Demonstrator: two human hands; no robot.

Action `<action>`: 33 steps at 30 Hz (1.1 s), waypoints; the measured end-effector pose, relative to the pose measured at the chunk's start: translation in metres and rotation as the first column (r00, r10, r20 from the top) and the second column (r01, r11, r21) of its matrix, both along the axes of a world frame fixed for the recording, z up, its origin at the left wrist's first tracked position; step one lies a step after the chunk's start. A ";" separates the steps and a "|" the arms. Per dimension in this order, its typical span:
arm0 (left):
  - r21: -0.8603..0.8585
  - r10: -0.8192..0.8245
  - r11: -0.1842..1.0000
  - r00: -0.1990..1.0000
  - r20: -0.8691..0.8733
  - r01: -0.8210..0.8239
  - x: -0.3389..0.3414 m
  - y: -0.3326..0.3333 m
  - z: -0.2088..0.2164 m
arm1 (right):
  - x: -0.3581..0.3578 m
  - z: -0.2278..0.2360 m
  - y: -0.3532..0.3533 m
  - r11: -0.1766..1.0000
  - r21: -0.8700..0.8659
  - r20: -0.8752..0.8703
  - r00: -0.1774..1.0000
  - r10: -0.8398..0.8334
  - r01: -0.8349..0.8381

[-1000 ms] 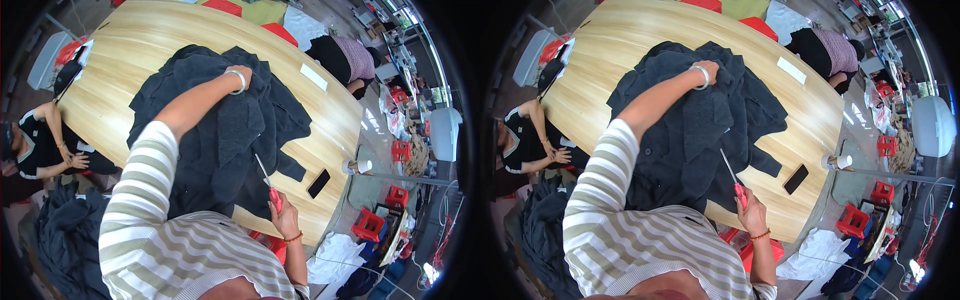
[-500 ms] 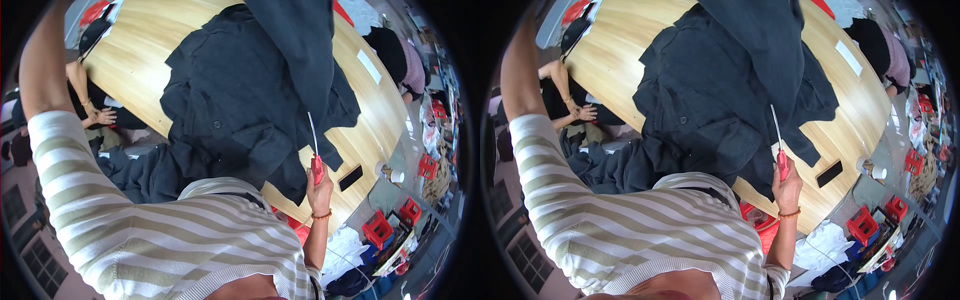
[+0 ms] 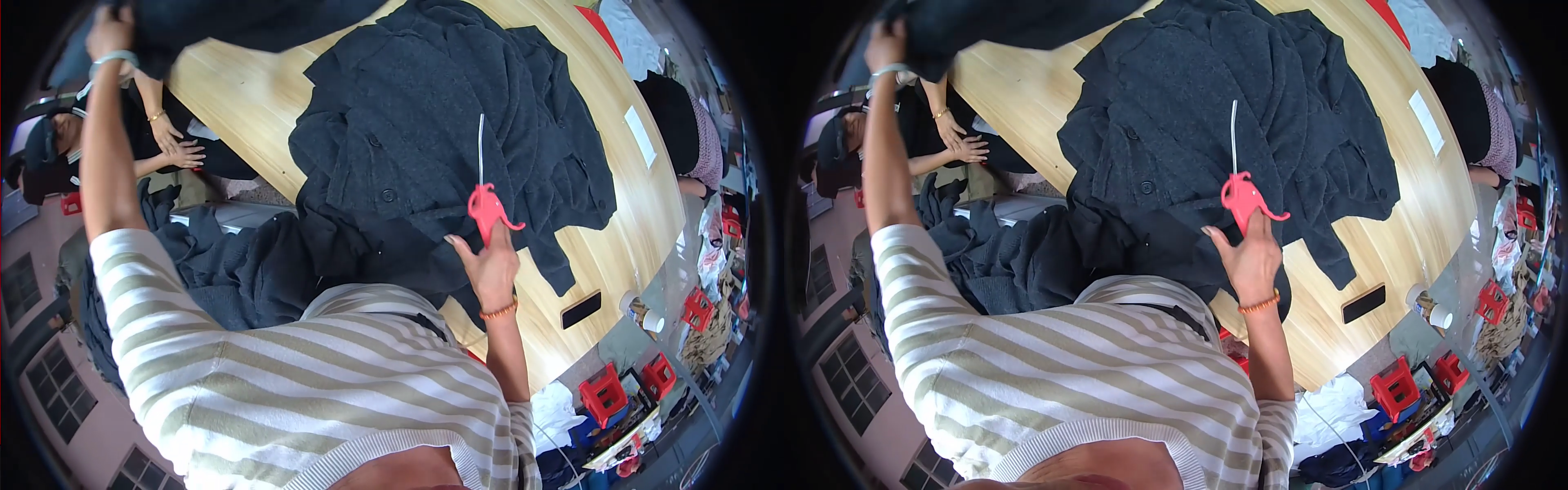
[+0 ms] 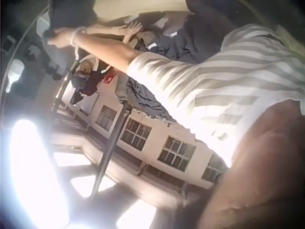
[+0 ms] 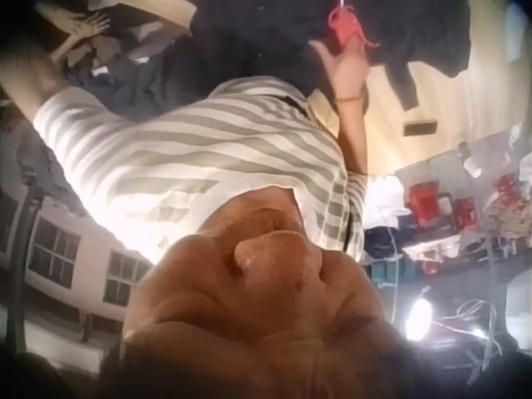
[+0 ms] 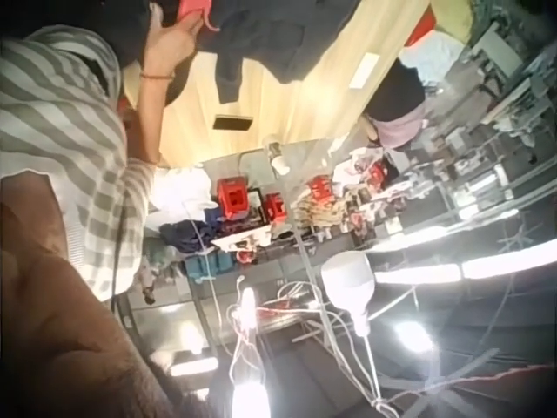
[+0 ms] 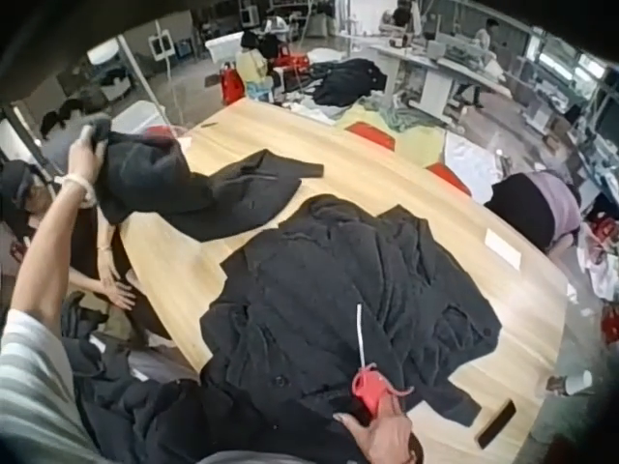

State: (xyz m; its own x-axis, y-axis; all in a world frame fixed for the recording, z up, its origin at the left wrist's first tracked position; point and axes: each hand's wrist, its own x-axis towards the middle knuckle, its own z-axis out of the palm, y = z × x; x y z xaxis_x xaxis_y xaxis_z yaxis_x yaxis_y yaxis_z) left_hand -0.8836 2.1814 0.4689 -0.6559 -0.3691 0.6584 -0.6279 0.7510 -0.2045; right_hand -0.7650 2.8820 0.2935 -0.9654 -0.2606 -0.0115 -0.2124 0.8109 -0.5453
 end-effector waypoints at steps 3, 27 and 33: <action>0.171 -0.391 0.909 0.920 0.034 0.380 0.010 0.065 -0.116 | -0.004 -0.041 -0.002 0.998 0.022 0.055 0.997 0.060 -0.062; 0.835 -0.482 0.094 0.759 -0.438 0.541 0.187 0.470 -0.202 | 0.019 0.018 0.091 0.971 -0.035 -0.030 0.971 -0.237 0.236; 0.682 -0.629 0.464 0.752 -0.196 0.566 0.101 0.432 -0.235 | -0.057 -0.030 0.010 0.995 0.067 -0.205 0.977 -0.055 0.070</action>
